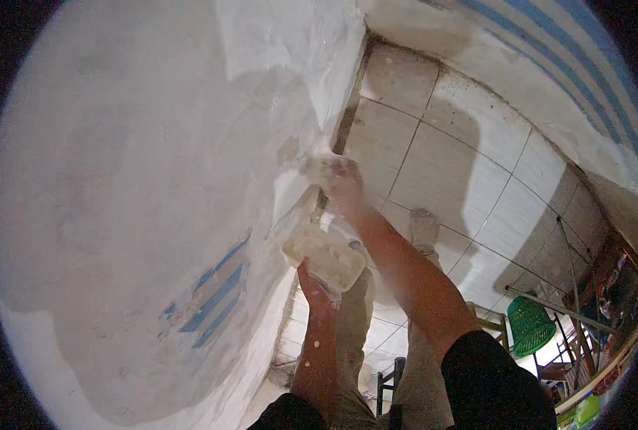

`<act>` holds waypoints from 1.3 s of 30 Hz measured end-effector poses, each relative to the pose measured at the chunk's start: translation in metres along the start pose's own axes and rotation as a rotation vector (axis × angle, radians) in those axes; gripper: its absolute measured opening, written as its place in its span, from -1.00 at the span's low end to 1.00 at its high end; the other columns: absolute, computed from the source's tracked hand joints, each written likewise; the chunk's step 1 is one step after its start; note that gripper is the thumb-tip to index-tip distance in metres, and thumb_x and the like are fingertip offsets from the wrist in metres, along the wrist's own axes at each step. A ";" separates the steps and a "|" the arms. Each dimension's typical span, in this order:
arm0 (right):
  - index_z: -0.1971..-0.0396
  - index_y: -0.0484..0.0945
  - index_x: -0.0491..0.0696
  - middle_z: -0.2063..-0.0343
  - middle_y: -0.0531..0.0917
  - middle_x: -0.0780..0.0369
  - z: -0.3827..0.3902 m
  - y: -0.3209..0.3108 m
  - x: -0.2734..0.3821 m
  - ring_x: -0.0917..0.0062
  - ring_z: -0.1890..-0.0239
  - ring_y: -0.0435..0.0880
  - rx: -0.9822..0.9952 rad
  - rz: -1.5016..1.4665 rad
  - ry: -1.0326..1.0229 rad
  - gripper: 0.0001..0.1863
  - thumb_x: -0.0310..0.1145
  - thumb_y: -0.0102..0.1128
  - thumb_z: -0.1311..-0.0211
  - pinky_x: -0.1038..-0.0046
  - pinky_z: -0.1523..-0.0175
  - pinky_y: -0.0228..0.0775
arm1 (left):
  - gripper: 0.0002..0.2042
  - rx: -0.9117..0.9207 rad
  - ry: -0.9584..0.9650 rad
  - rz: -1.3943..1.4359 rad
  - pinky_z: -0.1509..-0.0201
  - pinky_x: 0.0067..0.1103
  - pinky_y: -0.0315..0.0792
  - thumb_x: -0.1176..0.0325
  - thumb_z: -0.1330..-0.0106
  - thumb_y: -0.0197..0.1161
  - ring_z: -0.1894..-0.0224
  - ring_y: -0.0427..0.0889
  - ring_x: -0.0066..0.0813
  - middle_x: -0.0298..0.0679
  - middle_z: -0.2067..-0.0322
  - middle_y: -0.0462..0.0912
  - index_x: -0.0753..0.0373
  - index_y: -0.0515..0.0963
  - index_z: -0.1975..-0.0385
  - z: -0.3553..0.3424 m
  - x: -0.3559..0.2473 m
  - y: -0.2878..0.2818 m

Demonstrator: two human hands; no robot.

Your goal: Applying and smoothing plaster on an indoor wall using a putty knife.

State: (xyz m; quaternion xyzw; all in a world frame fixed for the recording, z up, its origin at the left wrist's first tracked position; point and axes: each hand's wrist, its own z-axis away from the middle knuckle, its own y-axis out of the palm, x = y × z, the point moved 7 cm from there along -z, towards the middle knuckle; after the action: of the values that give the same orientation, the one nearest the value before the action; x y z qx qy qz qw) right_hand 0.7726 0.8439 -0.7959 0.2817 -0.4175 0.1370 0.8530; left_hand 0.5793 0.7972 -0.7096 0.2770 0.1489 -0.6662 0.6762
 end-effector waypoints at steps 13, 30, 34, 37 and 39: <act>0.17 0.46 -0.12 0.25 0.59 0.22 0.083 -0.133 0.104 0.48 0.21 0.61 -0.285 -0.569 0.072 -0.75 -0.42 0.15 -0.14 0.42 0.07 0.46 | -0.39 0.200 -0.163 0.189 -0.16 -0.19 0.30 0.02 -0.23 0.03 -0.11 0.39 -0.10 -0.12 -0.10 0.39 0.24 0.20 -0.23 -0.027 0.005 0.055; 0.26 0.50 -0.13 0.39 0.60 0.29 0.143 -0.127 0.075 0.64 0.41 0.55 -0.187 -0.184 0.346 -0.77 -0.35 0.28 -0.13 0.52 0.25 0.46 | -0.30 0.315 -0.040 -0.096 -0.26 -0.25 0.23 -0.13 -0.27 0.02 -0.18 0.33 -0.15 -0.13 -0.18 0.32 0.22 0.13 -0.28 -0.025 0.002 0.100; 0.29 0.52 -0.16 0.45 0.59 0.29 0.137 -0.119 0.074 0.64 0.39 0.55 -0.077 0.090 0.350 -0.73 -0.26 0.25 -0.18 0.52 0.22 0.47 | -0.41 0.394 -0.035 -0.144 -0.20 -0.24 0.30 -0.08 -0.37 -0.09 -0.16 0.35 -0.19 -0.14 -0.13 0.35 0.20 0.16 -0.26 -0.029 0.005 0.102; 0.35 0.54 -0.18 0.50 0.59 0.30 0.136 -0.128 0.031 0.64 0.41 0.54 -0.070 0.085 0.233 -0.72 -0.22 0.22 -0.20 0.51 0.24 0.44 | -0.39 0.340 -0.091 -0.295 -0.20 -0.28 0.31 -0.11 -0.37 -0.11 -0.16 0.35 -0.21 -0.14 -0.12 0.37 0.20 0.15 -0.27 -0.038 0.026 0.086; 0.34 0.54 -0.18 0.49 0.59 0.30 0.131 -0.104 0.040 0.63 0.41 0.54 0.008 -0.023 0.333 -0.73 -0.24 0.22 -0.20 0.50 0.22 0.44 | -0.37 0.304 -0.096 -0.368 -0.20 -0.30 0.31 -0.14 -0.37 -0.12 -0.16 0.35 -0.22 -0.15 -0.12 0.37 0.19 0.15 -0.27 -0.052 0.018 0.062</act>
State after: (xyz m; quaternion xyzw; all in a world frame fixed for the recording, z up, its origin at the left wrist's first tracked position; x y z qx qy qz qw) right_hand 0.7626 0.6828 -0.7383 0.2631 -0.2667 0.1739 0.9107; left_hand 0.6499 0.8094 -0.7506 0.3120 0.0625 -0.8053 0.5003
